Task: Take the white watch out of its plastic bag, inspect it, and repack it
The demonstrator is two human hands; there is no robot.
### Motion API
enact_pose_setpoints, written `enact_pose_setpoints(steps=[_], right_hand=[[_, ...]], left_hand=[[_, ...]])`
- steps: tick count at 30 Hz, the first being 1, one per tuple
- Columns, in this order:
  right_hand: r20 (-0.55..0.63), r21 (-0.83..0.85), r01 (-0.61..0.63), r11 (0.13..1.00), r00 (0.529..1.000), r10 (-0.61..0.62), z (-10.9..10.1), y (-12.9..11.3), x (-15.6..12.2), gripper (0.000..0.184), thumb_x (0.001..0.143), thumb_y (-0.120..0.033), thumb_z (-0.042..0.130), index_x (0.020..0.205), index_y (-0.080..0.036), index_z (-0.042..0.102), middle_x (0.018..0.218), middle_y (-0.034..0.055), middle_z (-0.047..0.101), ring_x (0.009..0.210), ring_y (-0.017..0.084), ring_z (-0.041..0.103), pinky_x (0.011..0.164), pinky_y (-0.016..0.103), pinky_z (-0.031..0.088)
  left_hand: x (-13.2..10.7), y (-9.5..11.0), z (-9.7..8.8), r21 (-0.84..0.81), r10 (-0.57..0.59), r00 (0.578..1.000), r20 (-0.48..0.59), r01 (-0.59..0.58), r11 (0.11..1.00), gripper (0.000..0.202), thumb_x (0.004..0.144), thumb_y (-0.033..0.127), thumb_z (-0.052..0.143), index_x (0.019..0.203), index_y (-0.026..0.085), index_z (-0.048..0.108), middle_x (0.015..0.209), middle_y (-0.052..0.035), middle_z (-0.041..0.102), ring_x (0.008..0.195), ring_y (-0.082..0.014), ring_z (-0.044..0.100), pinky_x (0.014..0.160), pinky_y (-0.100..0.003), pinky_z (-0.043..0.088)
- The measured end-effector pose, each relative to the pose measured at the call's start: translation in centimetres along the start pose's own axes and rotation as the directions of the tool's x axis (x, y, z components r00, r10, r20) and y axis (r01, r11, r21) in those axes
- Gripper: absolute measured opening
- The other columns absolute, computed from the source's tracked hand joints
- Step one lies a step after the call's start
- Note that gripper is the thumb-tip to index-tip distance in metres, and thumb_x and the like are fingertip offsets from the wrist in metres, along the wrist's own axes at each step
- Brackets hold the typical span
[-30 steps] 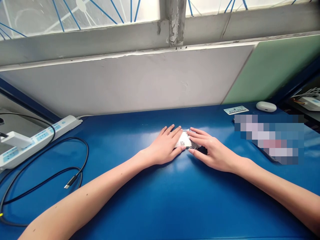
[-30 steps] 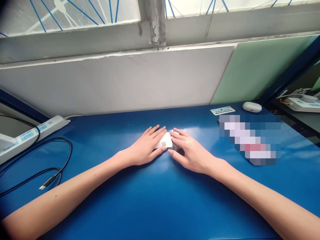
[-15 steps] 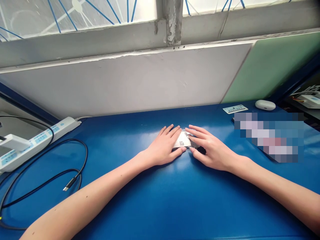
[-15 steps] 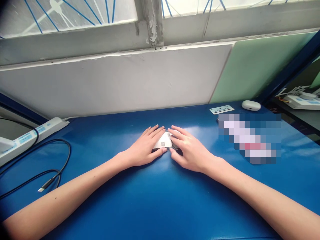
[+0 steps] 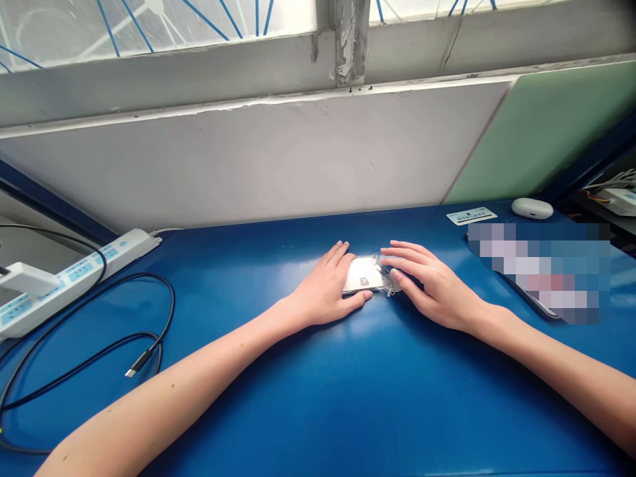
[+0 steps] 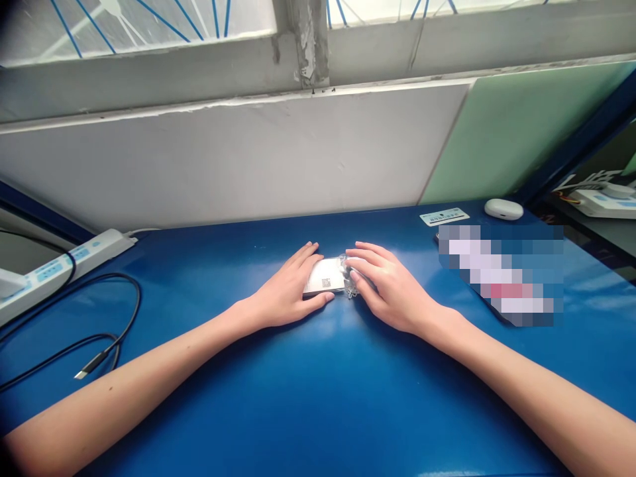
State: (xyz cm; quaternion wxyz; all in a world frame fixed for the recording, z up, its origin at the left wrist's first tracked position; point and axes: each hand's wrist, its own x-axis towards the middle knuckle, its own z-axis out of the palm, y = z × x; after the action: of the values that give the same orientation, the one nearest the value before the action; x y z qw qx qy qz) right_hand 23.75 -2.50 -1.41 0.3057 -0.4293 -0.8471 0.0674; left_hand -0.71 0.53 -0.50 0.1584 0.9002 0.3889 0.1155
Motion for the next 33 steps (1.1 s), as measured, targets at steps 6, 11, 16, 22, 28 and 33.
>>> enact_pose_setpoints(steps=[6,11,16,22,28,33], right_hand=[[-0.008,-0.012,-0.004,1.000,1.000,0.004,0.1,1.0,0.1,0.036,0.098,-0.021,0.047,0.129,-0.022,0.066,0.132,0.0134,0.068,0.133,0.034,0.054,0.107,0.059,0.049],[0.026,-0.024,0.037,0.999,0.999,-0.036,-0.3,0.9,0.3,0.034,0.098,-0.024,0.051,0.128,-0.023,0.067,0.127,0.0123,0.071,0.123,0.031,0.062,0.102,0.054,0.053],[-0.014,0.028,0.031,0.999,0.999,-0.030,-1.3,1.1,0.6,0.027,0.097,-0.029,0.054,0.113,-0.028,0.076,0.112,0.0074,0.077,0.098,0.026,0.073,0.086,0.044,0.061],[-0.076,0.099,-0.017,0.995,0.997,0.024,-2.7,1.0,1.0,0.023,0.095,-0.041,0.058,0.095,-0.033,0.079,0.098,0.0055,0.078,0.085,0.027,0.072,0.079,0.045,0.060],[-0.253,0.317,-0.149,0.937,0.938,0.235,-3.5,0.6,1.4,0.014,0.089,-0.041,0.068,0.088,-0.031,0.077,0.091,0.0050,0.073,0.084,0.026,0.070,0.078,0.043,0.061],[-0.204,0.502,-0.233,0.833,0.904,0.376,-3.6,1.0,1.6,0.022,0.087,-0.047,0.070,0.076,-0.028,0.074,0.081,0.0038,0.071,0.081,0.025,0.068,0.077,0.043,0.059]], left_hand=[[0.0,-0.1,-0.1,-0.019,0.033,0.999,-0.013,-0.033,0.999,0.061,0.094,0.056,0.056,0.137,0.014,0.045,0.157,-0.0236,0.038,0.151,-0.0363,0.027,0.120,-0.056,0.029],[-0.1,-0.4,-0.3,-0.042,0.132,0.991,-0.023,-0.133,0.990,0.059,0.097,0.055,0.052,0.140,0.015,0.044,0.151,-0.0203,0.047,0.148,-0.0348,0.034,0.121,-0.054,0.028],[-0.2,-0.4,-0.5,-0.097,0.203,0.979,-0.009,-0.202,0.974,0.058,0.099,0.055,0.048,0.144,0.019,0.043,0.151,-0.0165,0.048,0.145,-0.0332,0.039,0.119,-0.052,0.032],[-0.3,-0.4,-0.5,-0.163,0.115,0.993,-0.031,-0.118,0.979,0.075,0.096,0.057,0.052,0.155,0.019,0.026,0.161,-0.0175,0.034,0.149,-0.0340,0.031,0.120,-0.052,0.033],[-0.3,-0.4,0.0,-0.164,0.019,0.995,-0.095,-0.035,0.986,0.096,0.090,0.055,0.063,0.159,0.015,0.011,0.163,-0.0208,0.028,0.150,-0.0350,0.030,0.120,-0.052,0.033],[-0.2,-0.3,0.2,-0.151,0.046,0.993,-0.111,-0.062,0.987,0.108,0.084,0.056,0.071,0.160,0.017,0.005,0.162,-0.0204,0.029,0.149,-0.0351,0.031,0.120,-0.052,0.033]])
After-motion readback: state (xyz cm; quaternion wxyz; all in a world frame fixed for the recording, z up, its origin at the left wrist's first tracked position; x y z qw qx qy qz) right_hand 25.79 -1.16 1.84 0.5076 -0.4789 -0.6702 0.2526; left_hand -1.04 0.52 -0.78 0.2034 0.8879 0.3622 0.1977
